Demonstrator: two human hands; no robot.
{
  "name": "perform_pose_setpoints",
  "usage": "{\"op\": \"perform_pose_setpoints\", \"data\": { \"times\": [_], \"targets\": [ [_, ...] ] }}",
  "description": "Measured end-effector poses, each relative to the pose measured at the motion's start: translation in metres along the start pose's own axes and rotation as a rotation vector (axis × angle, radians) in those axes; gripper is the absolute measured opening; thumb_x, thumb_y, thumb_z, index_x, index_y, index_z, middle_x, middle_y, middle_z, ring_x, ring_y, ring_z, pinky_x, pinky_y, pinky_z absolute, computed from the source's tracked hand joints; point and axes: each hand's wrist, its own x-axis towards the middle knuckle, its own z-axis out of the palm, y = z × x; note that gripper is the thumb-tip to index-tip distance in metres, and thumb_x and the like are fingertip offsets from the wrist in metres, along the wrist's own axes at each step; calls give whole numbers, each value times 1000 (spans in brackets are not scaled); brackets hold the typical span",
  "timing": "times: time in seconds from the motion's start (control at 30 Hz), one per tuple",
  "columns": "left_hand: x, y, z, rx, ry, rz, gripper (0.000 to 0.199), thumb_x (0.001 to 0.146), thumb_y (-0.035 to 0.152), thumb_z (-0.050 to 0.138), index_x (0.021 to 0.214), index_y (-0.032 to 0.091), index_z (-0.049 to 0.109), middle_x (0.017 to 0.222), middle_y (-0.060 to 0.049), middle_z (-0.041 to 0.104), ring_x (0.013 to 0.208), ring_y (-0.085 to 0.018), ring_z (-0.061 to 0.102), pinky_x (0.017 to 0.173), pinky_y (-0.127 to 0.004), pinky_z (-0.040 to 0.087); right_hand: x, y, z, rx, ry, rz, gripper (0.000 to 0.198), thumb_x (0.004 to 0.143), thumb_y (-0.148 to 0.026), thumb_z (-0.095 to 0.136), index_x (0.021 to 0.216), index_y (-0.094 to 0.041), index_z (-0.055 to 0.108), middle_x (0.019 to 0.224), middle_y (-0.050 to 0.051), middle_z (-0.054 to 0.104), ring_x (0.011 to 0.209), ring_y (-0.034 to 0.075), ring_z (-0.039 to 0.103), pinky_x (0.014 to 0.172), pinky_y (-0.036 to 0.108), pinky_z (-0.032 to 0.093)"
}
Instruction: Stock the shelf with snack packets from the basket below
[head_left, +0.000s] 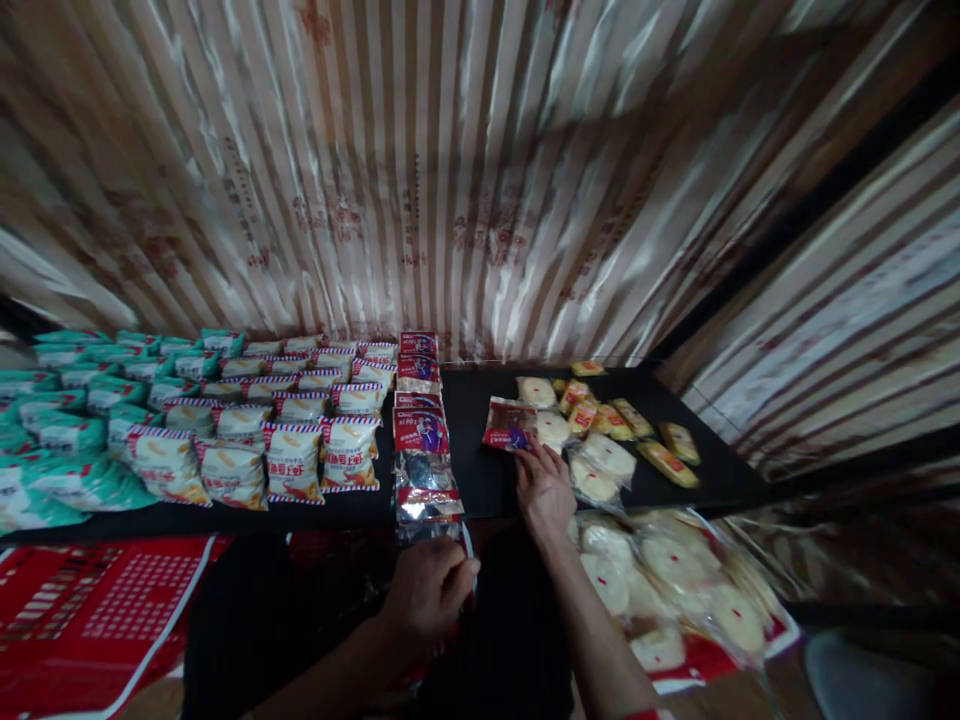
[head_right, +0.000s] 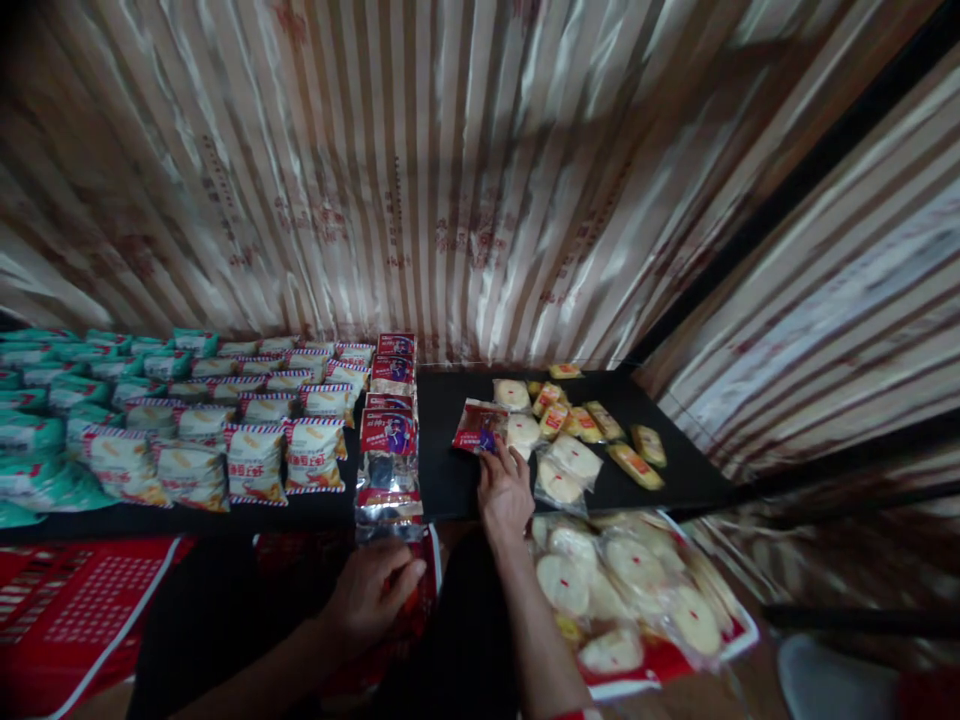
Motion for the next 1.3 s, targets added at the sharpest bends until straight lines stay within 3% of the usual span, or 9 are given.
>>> {"op": "perform_pose_setpoints", "data": {
  "times": [0.13,0.3,0.5,0.67,0.83,0.9,1.0,1.17,1.3],
  "targets": [
    [0,4,-1,-24,-40,-3,28,91,20,35,73,18,56,72,-3,62,68,-14,60,64,-23,43,20,-7,-29,136,34,-71,32,88,-27,40,99,-18,69,110,11,68,100,23,62,87,40,50],
    [4,11,-5,-145,-68,-53,28,89,14,32,95,18,59,84,-4,65,78,-15,62,74,-26,47,38,-20,-88,-35,72,-115,31,89,-28,41,102,-19,68,92,8,72,83,22,67,70,31,52],
    [13,22,-15,-233,104,-101,20,85,17,44,97,20,59,104,-7,62,102,-18,57,89,-34,47,39,-34,-143,-32,36,-232,29,88,-31,43,98,-20,68,88,8,72,81,21,67,67,29,51],
    [17,28,-14,-307,105,-123,51,76,23,60,126,19,47,135,-11,47,127,-24,41,107,-45,34,32,-53,-167,197,-36,-124,32,85,-44,46,94,-23,69,86,6,72,75,22,67,66,31,53],
    [19,33,-15,-368,145,-160,56,73,27,65,125,15,48,117,-12,58,111,-25,52,98,-43,41,28,-69,-181,380,-234,-77,31,82,-48,52,87,-24,71,79,5,72,70,20,65,63,30,52],
    [18,35,-17,-406,122,-145,34,72,27,66,103,14,62,100,-10,62,96,-22,56,88,-37,45,27,-71,-181,478,-298,-22,33,79,-51,56,85,-24,72,78,5,71,68,20,64,60,29,51],
    [14,40,-20,-597,1,-128,14,76,28,61,74,14,63,81,-5,62,77,-16,57,71,-26,45,23,-67,-175,646,-336,120,35,74,-54,62,86,-23,72,80,5,71,69,19,64,58,28,52],
    [7,46,-17,-765,-86,-196,23,81,33,54,80,12,63,78,-5,64,71,-15,55,65,-24,42,10,-60,-156,964,-315,446,45,71,-52,68,107,-25,65,95,7,72,77,21,65,62,29,53],
    [6,47,-11,-751,-50,-275,24,80,34,54,82,12,64,76,-3,63,69,-14,53,63,-23,41,-16,-58,-141,1180,-353,650,44,67,-54,71,98,-24,68,90,8,73,78,25,67,65,34,54]
  ]
}}
